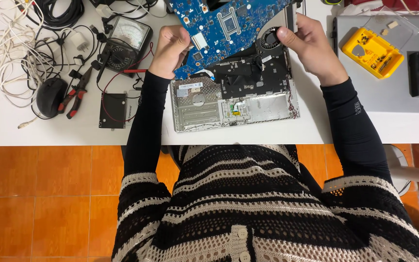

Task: The person works at a bench on a disassembled laptop, using a screwdriver on the motherboard, lifting the board out of the chassis and repositioning it, then probing points on the motherboard with multimeter test leads. The person continues probing different spots on the board with the red and black leads.

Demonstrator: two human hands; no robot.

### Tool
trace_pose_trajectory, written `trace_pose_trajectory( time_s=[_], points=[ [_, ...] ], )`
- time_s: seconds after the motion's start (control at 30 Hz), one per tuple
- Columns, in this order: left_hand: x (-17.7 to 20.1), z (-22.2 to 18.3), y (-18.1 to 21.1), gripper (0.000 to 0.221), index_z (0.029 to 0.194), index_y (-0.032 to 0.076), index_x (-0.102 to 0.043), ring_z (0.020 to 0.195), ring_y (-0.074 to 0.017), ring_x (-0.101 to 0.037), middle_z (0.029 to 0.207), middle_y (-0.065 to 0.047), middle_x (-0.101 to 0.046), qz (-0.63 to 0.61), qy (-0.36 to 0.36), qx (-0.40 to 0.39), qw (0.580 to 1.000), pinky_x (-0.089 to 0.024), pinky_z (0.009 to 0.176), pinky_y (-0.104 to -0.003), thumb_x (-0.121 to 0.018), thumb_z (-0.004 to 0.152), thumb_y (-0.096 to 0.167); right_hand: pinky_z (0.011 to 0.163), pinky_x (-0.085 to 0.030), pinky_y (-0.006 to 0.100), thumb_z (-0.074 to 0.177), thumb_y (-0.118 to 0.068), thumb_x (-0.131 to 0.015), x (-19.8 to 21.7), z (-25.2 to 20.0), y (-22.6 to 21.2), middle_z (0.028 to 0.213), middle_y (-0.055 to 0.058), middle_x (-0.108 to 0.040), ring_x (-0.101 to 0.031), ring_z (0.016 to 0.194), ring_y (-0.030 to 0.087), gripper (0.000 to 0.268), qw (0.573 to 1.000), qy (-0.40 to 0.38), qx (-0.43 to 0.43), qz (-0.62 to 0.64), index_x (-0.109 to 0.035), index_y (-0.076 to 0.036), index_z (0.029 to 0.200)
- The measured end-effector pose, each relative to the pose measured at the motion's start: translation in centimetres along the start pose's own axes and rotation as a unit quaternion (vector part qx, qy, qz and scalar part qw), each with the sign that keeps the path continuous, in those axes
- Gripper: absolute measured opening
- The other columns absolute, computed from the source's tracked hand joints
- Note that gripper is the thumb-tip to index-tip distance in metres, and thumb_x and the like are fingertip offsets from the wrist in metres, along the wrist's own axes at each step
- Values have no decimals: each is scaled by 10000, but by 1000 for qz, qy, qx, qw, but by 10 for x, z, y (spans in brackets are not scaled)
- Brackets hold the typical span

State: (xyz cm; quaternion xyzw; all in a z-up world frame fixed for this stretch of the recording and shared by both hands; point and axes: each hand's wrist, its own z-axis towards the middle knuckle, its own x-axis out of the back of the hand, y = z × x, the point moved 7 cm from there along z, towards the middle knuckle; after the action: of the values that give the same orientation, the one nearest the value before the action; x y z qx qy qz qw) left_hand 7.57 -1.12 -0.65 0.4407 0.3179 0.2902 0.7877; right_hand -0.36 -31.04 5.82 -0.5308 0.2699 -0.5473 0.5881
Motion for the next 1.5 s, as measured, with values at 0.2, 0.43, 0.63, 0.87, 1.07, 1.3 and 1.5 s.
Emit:
trace_pose_trajectory(
  time_s=[0.2, 0.43, 0.63, 0.87, 1.07, 1.3, 1.5],
  points=[
    [-5, -1, 4, 465, 819, 65, -587, 764, -51, -543, 813, 31, -604, -7, 0, -8, 1000, -448, 732, -244, -716, 1035, 457, 1068, -492, 257, 1138, -247, -631, 0, -1, -3, 1251, -16, -703, -619, 1139, 59, 297, 1000, -6, 11, 5, -648, -59, 1367],
    [-5, 4, 10, 476, 937, 41, -680, 569, -7, -539, 798, 10, -694, 43, 36, 28, 998, -315, 460, -178, -679, 980, 515, 978, -506, 266, 1062, -240, -660, 0, 1, -7, 1182, 0, -729, -637, 1067, 78, 306, 999, 17, -36, -17, -690, -60, 1309],
    [8, 4, -7, 515, 962, 11, -694, 615, -15, -539, 829, -16, -692, 47, 55, 40, 997, -346, 513, -191, -657, 1022, 521, 924, -513, 251, 1042, -227, -662, -5, -1, -4, 1145, -1, -737, -640, 1017, 59, 286, 998, -2, -55, 1, -701, -47, 1260],
    [3, 7, -5, 474, 969, -5, -715, 694, -78, -690, 870, -58, -759, 16, 66, 75, 995, -502, 589, -222, -659, 989, 465, 768, -458, 216, 1035, -227, -675, 1, 1, 1, 991, -40, -694, -562, 873, 12, 254, 997, -2, -80, 3, -725, -22, 1175],
    [11, 7, -17, 479, 927, -8, -727, 643, -39, -588, 829, -46, -726, 19, 70, 90, 993, -394, 543, -183, -663, 1011, 459, 759, -465, 206, 1033, -254, -645, 1, -2, -13, 1000, -41, -723, -574, 866, 7, 280, 996, 3, -82, -29, -710, -18, 1169],
    [9, 7, -13, 458, 915, 9, -728, 698, -46, -614, 853, -33, -730, 12, 69, 73, 995, -439, 616, -213, -673, 988, 458, 767, -472, 204, 1024, -272, -650, 1, -1, -12, 994, -44, -721, -577, 871, 4, 297, 996, 2, -77, -35, -711, -16, 1160],
    [19, 6, -17, 457, 900, 1, -718, 722, -30, -537, 837, -6, -667, 30, 49, 55, 997, -399, 650, -212, -680, 1054, 430, 703, -412, 245, 1032, -280, -678, 8, -4, -5, 927, -35, -660, -503, 815, 37, 292, 994, 17, -93, -48, -723, -14, 1145]
  ],
)
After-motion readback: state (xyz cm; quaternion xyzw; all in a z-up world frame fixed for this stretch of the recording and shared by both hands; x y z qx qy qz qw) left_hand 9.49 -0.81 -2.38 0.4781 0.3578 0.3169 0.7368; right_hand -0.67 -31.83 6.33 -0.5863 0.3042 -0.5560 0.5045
